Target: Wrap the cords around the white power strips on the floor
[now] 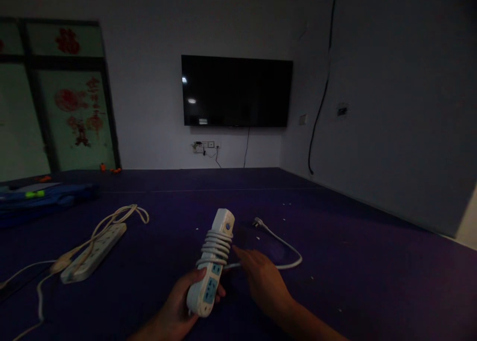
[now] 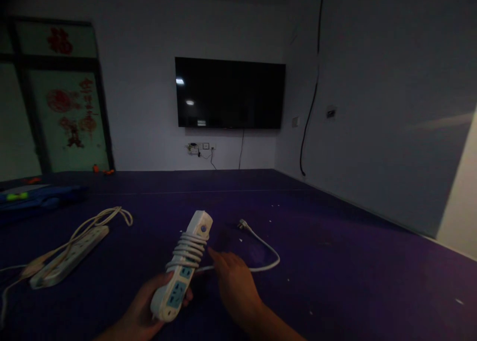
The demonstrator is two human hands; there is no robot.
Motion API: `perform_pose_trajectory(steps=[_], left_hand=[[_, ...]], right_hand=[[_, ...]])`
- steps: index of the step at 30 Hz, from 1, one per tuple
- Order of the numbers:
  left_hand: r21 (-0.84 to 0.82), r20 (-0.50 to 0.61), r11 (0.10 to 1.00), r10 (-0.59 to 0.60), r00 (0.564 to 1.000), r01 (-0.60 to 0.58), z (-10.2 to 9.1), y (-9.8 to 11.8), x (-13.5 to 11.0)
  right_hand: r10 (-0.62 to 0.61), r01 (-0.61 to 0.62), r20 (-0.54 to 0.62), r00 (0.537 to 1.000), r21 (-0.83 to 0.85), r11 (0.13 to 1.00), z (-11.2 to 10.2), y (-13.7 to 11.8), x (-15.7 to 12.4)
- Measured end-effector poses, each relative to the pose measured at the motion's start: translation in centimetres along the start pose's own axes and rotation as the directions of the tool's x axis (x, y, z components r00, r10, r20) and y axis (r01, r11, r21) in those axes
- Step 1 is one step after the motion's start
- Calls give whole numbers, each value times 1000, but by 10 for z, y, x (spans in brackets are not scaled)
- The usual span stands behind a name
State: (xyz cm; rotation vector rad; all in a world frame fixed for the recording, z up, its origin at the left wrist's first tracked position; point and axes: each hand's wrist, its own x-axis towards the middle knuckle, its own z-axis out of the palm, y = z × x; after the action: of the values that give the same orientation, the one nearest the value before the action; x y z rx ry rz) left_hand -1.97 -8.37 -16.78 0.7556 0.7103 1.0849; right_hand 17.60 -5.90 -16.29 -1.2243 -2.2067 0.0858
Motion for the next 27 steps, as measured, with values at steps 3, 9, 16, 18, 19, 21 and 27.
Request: perform_pose_trajectory(steps=[3, 9, 16, 18, 19, 21, 27], left_hand=[[-26, 27, 999, -24, 999, 24, 2, -4, -1], [-71, 88, 995, -69, 994, 75, 10, -4, -5], [121, 143, 990, 54, 988, -72, 10, -7, -11], [175, 148, 969, 147, 978, -172, 8, -10, -8], [198, 156, 956, 187, 970, -216, 6, -12, -6], [251, 170, 924, 253, 953, -290, 4, -15, -1], [413, 7, 826, 417, 909, -383, 5, -21, 2]], right_hand=[[-62, 59, 34, 997, 90, 994, -2, -8, -4], [-10, -1, 106, 994, 103, 995, -6, -15, -8], [97, -97, 58, 994, -6, 995, 4, -14, -13], [120, -120, 39, 992, 5, 993, 4, -16, -14], [118, -119, 34, 992, 25, 993, 3, -17, -14], [113, -114, 22, 993, 59, 992, 1, -19, -15], [124, -124, -14, 992, 33, 992, 1, -20, -14]])
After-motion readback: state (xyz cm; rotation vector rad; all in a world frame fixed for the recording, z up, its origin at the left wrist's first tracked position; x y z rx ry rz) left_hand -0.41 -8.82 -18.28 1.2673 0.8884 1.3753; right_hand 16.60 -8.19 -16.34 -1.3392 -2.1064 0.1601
